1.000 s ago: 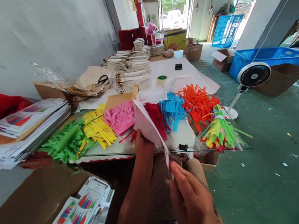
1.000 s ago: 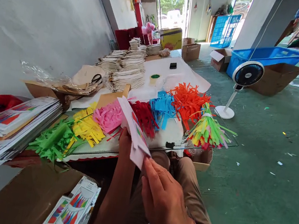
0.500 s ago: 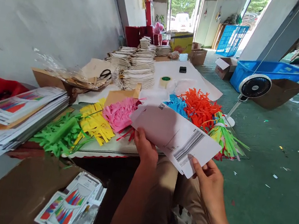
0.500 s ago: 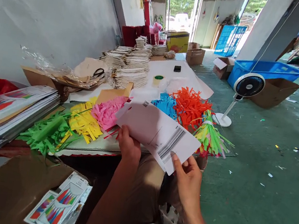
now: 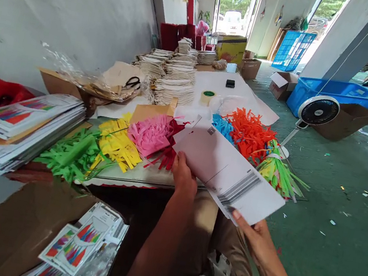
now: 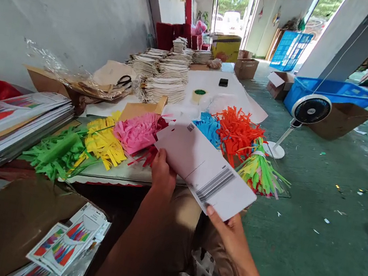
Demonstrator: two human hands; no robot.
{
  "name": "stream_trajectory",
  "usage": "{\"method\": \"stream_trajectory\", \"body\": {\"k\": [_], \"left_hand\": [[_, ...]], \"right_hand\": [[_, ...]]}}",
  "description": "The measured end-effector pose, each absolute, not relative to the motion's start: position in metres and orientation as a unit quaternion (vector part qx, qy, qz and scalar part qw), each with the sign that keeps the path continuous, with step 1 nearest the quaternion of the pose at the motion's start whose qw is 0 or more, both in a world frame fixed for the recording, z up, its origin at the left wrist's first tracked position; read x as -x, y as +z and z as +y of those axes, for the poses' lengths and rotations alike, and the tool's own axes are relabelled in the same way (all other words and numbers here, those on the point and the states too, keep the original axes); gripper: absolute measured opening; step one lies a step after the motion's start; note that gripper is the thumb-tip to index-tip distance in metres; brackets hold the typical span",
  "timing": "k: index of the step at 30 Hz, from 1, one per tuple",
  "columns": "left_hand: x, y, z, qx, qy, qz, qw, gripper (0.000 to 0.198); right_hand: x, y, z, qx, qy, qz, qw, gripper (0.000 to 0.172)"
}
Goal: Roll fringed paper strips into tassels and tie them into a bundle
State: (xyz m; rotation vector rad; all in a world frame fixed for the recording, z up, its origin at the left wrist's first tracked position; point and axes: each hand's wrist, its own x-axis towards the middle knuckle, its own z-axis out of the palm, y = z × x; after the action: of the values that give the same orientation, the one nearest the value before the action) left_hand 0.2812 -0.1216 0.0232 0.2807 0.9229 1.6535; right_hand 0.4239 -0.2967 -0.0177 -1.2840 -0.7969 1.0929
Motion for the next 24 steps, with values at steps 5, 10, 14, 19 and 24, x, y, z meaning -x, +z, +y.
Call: {"method": "stream_trajectory", "body": {"k": [5,10,14,19,24], "left_hand": [[-0.278,0.029,-0.120,-0.129,0.692,0.432,0.563,0.021],[-0.280,0.021,-0.122,-0.140,0.672,0.454,0.568,0.019],[-0.267,0.026,-0.129,-0.188,0.659,0.430,0.588,0.023],[-0.238,0.044,-0.164,-0.386,0.619,0.424,0.537,0.045],[-0.242,0.044,-0.216,-0.397,0.561,0.465,0.558,0.052]], "right_hand": [[-0.416,-0.024,-0.306,0.622,0.433,-0.436,0.484,0.066],[-0.414,-0.024,-0.307,0.636,0.414,-0.488,0.432,0.067],[-0.444,-0.020,-0.328,0.578,0.479,-0.569,0.336,0.048],[-0.505,0.008,-0.341,0.588,0.465,-0.592,0.296,0.045],[-0.488,0.037,-0.320,0.591,0.366,-0.473,0.541,0.058]]}}
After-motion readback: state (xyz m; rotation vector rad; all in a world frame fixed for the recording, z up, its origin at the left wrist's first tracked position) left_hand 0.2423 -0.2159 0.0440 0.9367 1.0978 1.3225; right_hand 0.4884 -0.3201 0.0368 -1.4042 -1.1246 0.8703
